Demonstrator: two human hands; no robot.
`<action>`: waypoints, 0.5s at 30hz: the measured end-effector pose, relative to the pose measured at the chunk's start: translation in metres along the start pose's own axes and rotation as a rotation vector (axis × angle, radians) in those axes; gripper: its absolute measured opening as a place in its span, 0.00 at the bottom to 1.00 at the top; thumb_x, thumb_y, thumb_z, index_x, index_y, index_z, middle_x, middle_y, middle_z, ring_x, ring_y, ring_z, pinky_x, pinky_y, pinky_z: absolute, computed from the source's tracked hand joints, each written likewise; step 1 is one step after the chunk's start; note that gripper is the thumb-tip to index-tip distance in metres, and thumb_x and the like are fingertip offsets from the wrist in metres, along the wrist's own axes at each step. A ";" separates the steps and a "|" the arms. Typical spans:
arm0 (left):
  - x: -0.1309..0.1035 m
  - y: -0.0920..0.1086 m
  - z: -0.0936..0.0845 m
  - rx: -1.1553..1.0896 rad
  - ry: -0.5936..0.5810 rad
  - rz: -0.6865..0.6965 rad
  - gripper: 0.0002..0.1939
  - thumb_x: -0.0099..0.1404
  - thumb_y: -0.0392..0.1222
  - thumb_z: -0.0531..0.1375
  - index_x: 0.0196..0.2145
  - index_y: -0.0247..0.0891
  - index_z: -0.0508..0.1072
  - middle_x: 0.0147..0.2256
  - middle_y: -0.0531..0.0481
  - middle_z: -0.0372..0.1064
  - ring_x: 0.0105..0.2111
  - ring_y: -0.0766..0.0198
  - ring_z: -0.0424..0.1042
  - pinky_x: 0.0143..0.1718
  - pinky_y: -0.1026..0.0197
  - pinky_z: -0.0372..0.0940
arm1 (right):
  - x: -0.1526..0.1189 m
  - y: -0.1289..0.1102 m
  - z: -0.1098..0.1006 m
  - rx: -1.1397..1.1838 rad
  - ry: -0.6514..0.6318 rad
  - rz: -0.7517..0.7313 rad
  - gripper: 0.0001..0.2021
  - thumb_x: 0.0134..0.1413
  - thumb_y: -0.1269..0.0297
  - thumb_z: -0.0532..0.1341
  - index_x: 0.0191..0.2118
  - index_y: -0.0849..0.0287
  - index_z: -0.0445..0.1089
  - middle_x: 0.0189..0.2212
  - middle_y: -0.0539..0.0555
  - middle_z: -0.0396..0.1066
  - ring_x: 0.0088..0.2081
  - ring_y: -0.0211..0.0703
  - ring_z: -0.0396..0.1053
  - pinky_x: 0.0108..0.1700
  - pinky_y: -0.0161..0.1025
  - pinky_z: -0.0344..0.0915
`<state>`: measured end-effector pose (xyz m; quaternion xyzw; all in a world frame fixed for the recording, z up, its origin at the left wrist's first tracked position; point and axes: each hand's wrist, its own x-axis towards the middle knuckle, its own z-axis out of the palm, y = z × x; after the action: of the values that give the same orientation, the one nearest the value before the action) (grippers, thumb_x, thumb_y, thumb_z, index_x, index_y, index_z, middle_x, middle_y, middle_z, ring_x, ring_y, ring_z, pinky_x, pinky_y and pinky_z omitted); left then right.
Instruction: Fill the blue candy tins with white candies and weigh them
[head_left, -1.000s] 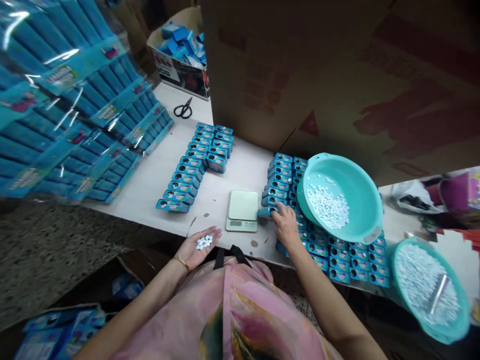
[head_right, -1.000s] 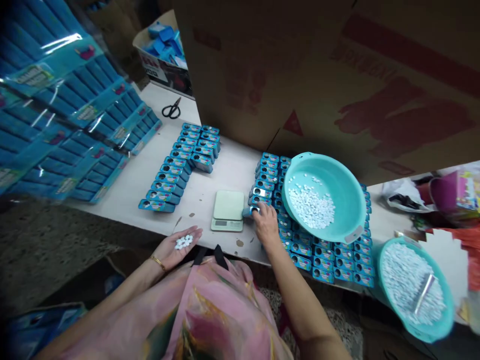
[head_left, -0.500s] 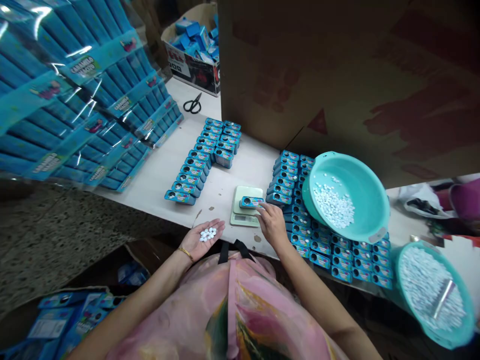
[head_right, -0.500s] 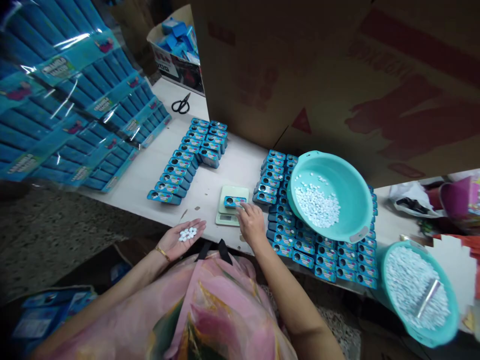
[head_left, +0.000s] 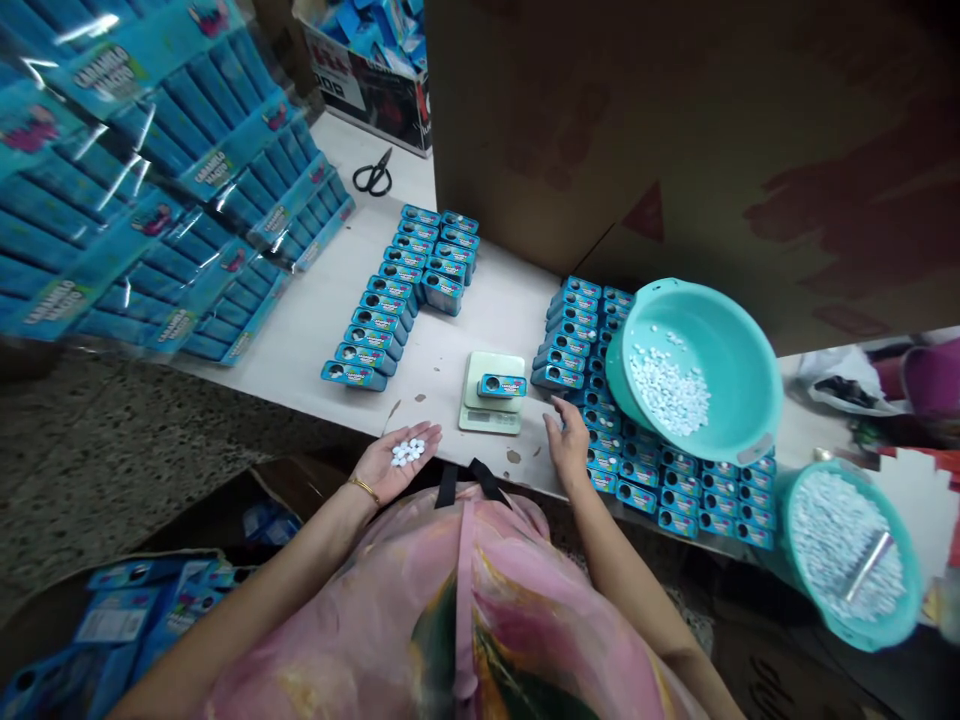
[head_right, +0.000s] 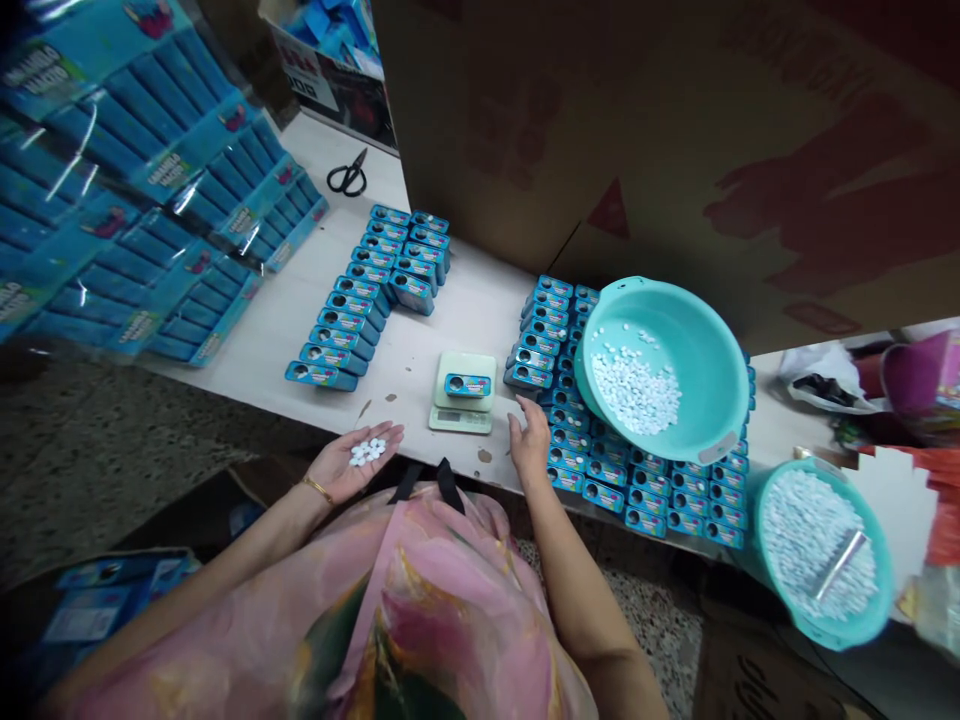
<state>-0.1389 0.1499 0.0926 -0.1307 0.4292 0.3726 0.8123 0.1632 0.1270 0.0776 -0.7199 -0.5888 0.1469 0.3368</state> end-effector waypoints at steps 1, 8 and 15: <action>0.000 0.000 0.000 0.000 0.002 0.001 0.18 0.59 0.32 0.49 0.47 0.27 0.63 0.44 0.33 0.66 0.45 0.52 0.66 0.41 0.53 0.66 | 0.001 -0.005 -0.001 0.003 0.014 -0.007 0.15 0.52 0.65 0.51 0.46 0.60 0.63 0.42 0.58 0.66 0.43 0.44 0.63 0.45 0.46 0.61; 0.004 -0.013 0.002 0.040 -0.039 -0.063 0.17 0.58 0.32 0.50 0.45 0.27 0.65 0.44 0.34 0.66 0.46 0.51 0.64 0.44 0.52 0.64 | -0.019 -0.078 0.014 0.062 -0.327 -0.328 0.12 0.54 0.68 0.51 0.43 0.55 0.65 0.38 0.55 0.67 0.42 0.41 0.64 0.44 0.40 0.62; 0.005 -0.019 0.000 0.066 -0.042 -0.085 0.15 0.57 0.32 0.52 0.43 0.26 0.66 0.43 0.34 0.67 0.45 0.52 0.65 0.44 0.53 0.63 | -0.038 -0.056 0.025 0.032 -0.491 -0.195 0.09 0.52 0.67 0.53 0.39 0.56 0.66 0.33 0.53 0.67 0.35 0.39 0.65 0.38 0.37 0.63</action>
<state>-0.1233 0.1394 0.0863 -0.1141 0.4183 0.3262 0.8400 0.0960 0.1033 0.0887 -0.5971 -0.7171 0.2932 0.2079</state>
